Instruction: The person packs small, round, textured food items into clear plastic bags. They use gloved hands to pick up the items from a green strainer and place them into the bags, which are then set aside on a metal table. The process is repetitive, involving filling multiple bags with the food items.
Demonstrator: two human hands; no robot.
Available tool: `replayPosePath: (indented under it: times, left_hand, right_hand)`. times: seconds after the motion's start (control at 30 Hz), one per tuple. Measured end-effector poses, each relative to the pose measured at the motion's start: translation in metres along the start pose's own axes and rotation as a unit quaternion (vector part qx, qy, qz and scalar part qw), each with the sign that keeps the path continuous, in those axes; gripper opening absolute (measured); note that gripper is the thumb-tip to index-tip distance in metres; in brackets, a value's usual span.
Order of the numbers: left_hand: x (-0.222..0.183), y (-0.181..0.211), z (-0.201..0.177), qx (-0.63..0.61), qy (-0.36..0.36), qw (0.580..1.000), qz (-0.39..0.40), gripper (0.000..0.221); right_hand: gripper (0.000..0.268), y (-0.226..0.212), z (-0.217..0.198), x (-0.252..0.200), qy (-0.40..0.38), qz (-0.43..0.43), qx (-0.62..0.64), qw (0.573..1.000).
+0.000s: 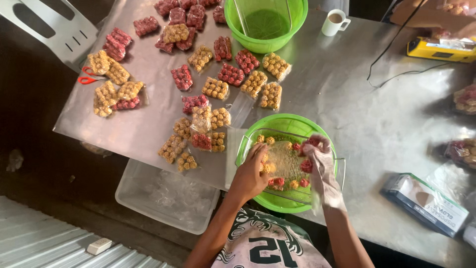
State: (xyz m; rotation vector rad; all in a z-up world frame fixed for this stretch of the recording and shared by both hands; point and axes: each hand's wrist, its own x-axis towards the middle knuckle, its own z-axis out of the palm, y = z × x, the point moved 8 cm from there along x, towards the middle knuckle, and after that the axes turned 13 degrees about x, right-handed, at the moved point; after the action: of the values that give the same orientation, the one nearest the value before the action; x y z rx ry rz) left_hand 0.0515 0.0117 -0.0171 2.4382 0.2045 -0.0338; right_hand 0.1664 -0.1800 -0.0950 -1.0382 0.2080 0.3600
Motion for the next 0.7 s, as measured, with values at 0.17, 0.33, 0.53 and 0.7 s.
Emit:
replayPosePath:
  times: [0.17, 0.33, 0.53, 0.7]
  left_hand:
    - [0.008, 0.009, 0.015, 0.043, -0.053, 0.997, -0.04, 0.084]
    - [0.004, -0.008, 0.001, 0.01, -0.031, 0.996, -0.078, 0.081]
    - [-0.023, -0.027, -0.041, -0.123, 0.06, 0.987, -0.085, 0.078]
    - [-0.044, -0.036, -0.065, -0.243, 0.083, 0.961, -0.107, 0.074]
  right_hand:
    - [0.062, -0.029, 0.068, -0.04, -0.076, -0.156, -0.197, 0.965]
    - [0.052, -0.035, 0.073, -0.054, -0.242, -0.281, -0.101, 0.923]
    - [0.036, 0.051, 0.0, 0.082, -0.063, -0.059, -0.603, 0.793]
    - [0.064, 0.11, -0.005, 0.087, -0.034, 0.173, -0.668, 0.723]
